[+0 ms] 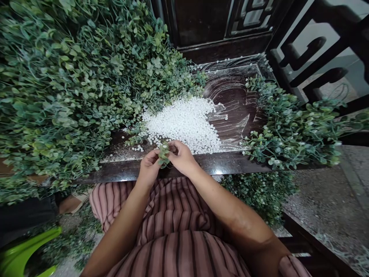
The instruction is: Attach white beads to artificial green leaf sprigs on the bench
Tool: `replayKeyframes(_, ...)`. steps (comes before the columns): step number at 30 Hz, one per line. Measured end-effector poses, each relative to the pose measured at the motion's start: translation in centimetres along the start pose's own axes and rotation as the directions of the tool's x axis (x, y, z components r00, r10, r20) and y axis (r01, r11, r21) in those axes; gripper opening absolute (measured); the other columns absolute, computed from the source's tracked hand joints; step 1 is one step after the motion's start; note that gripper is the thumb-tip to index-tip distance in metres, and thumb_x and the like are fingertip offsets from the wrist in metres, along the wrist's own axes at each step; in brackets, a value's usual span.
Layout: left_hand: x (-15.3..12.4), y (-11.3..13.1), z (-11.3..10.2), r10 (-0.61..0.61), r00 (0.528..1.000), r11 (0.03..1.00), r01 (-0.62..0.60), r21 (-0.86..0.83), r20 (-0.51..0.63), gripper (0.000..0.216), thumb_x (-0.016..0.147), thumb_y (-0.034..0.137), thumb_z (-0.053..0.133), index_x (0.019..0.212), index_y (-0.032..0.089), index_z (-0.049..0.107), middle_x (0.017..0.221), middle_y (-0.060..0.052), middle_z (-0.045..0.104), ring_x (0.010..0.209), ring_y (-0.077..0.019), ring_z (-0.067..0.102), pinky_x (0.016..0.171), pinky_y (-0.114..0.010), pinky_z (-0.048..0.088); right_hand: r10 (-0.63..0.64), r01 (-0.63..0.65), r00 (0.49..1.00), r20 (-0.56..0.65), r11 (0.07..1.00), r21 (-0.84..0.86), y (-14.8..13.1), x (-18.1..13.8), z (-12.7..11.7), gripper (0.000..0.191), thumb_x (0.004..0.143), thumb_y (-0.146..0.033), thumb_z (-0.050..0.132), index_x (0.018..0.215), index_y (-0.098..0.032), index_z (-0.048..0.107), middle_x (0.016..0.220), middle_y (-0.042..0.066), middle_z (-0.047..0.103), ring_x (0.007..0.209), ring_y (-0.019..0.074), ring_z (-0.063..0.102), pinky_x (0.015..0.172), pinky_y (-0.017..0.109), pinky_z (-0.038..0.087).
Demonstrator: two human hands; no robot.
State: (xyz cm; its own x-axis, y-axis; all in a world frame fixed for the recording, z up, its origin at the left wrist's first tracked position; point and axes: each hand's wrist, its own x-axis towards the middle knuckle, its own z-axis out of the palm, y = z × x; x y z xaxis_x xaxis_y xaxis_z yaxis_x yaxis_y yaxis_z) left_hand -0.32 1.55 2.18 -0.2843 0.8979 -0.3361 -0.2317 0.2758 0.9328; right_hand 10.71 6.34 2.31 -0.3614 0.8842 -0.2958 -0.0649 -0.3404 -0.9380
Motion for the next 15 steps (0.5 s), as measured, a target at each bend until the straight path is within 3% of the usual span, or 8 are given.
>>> replayKeyframes(8, -0.2, -0.4, 0.7, -0.25, 0.968, 0.906, 0.235, -0.353, 0.004, 0.034, 0.044, 0.03, 0.078, 0.07, 0.02, 0.057, 0.065, 0.005, 0.06, 0.06, -0.0087, 0.053, 0.058, -0.022, 0.045, -0.027, 0.024, 0.995, -0.1, 0.999, -0.033, -0.3, -0.5, 0.8, 0.019, 0.067, -0.036, 0.061, 0.076, -0.021, 0.056, 0.071, 0.0, 0.062, 0.067, 0.0156, 0.057, 0.062, 0.028, 0.048)
replayKeyframes(12, -0.2, -0.8, 1.1, -0.258, 0.965, 0.843, 0.252, -0.475, 0.053, 0.032, 0.046, 0.024, 0.078, 0.072, 0.021, 0.059, 0.07, 0.006, 0.063, 0.062, -0.0073, 0.055, 0.063, -0.022, 0.046, -0.057, 0.061, 0.989, -0.133, 0.998, 0.027, -0.2, -0.5, 0.9, 0.021, 0.068, -0.039, 0.06, 0.075, -0.019, 0.058, 0.07, 0.0, 0.062, 0.068, 0.0154, 0.057, 0.064, 0.028, 0.048)
replayKeyframes(15, -0.2, -0.9, 1.0, -0.21, 0.976, 0.878, 0.213, -0.428, 0.055, 0.028, 0.048, 0.023, 0.077, 0.071, 0.02, 0.061, 0.071, 0.005, 0.064, 0.061, -0.0064, 0.054, 0.061, -0.02, 0.045, -0.071, 0.081, 0.987, -0.144, 0.995, 0.062, -0.1, -0.4, 0.8, 0.022, 0.07, -0.041, 0.058, 0.07, -0.019, 0.056, 0.066, -0.001, 0.059, 0.065, 0.0133, 0.056, 0.062, 0.025, 0.047)
